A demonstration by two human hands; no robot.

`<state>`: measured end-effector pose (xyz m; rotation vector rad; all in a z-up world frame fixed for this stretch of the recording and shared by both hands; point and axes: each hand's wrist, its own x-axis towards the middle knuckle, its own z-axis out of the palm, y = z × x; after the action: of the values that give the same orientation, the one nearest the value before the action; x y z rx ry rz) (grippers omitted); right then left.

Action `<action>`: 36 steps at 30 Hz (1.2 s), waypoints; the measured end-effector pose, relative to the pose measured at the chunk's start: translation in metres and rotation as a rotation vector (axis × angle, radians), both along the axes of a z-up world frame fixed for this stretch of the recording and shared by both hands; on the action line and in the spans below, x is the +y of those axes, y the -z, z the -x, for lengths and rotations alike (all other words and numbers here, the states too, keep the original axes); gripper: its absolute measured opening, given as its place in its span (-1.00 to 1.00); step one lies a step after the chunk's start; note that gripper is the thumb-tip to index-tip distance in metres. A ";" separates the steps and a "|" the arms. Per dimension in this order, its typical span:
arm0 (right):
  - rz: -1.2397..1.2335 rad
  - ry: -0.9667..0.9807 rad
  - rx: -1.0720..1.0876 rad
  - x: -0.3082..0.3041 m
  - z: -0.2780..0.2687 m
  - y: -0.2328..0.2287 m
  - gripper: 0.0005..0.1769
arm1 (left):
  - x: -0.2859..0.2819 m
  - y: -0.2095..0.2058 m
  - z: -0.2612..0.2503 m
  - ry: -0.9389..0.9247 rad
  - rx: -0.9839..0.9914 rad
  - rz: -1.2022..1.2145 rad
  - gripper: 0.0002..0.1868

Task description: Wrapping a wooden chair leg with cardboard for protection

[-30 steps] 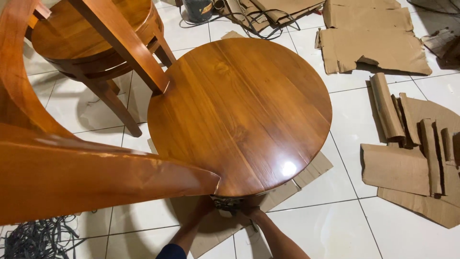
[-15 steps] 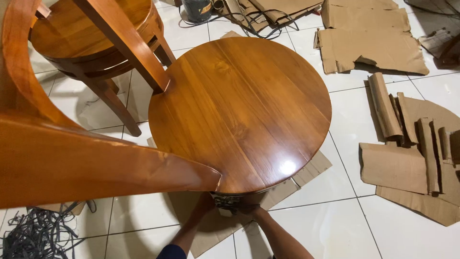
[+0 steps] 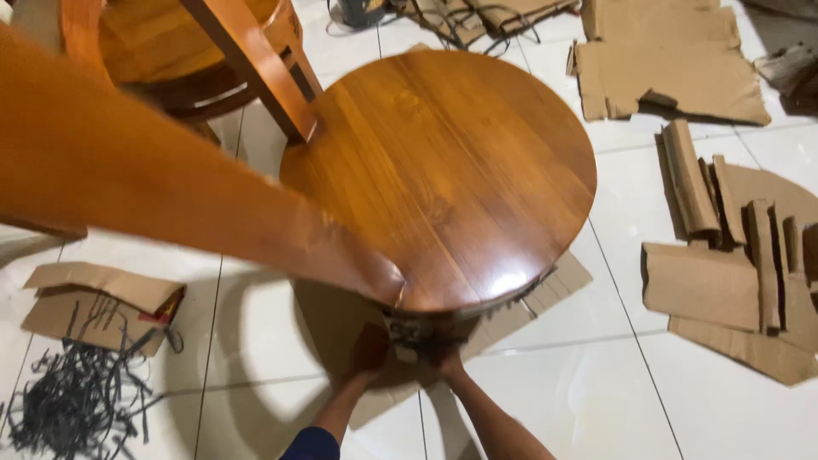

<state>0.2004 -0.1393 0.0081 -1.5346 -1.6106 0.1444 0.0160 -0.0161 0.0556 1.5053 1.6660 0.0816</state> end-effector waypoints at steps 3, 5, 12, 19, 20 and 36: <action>0.176 0.012 0.195 -0.022 0.005 -0.100 -0.85 | -0.027 0.044 0.016 0.091 0.148 0.011 -0.65; 0.933 0.237 0.492 -0.021 0.010 -0.129 -0.65 | -0.044 0.064 0.024 0.295 0.188 -0.080 -0.65; 0.925 0.296 0.511 -0.057 0.036 -0.110 -0.65 | -0.116 -0.105 0.011 -0.001 0.104 0.142 -0.52; 1.040 0.257 0.673 -0.052 0.042 -0.107 -0.52 | -0.137 -0.114 0.007 -0.093 0.102 0.187 -0.53; 1.061 0.249 0.680 -0.053 0.042 -0.098 -0.52 | -0.137 -0.112 0.008 -0.091 0.092 0.189 -0.53; 0.965 0.206 0.480 -0.060 0.048 -0.150 -0.60 | -0.187 -0.041 -0.010 -0.278 -0.247 -0.248 -0.86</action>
<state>0.1527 -0.1995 0.1577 -2.1265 -0.9982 1.2136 0.0260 -0.2032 0.0963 1.3650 1.6962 0.6196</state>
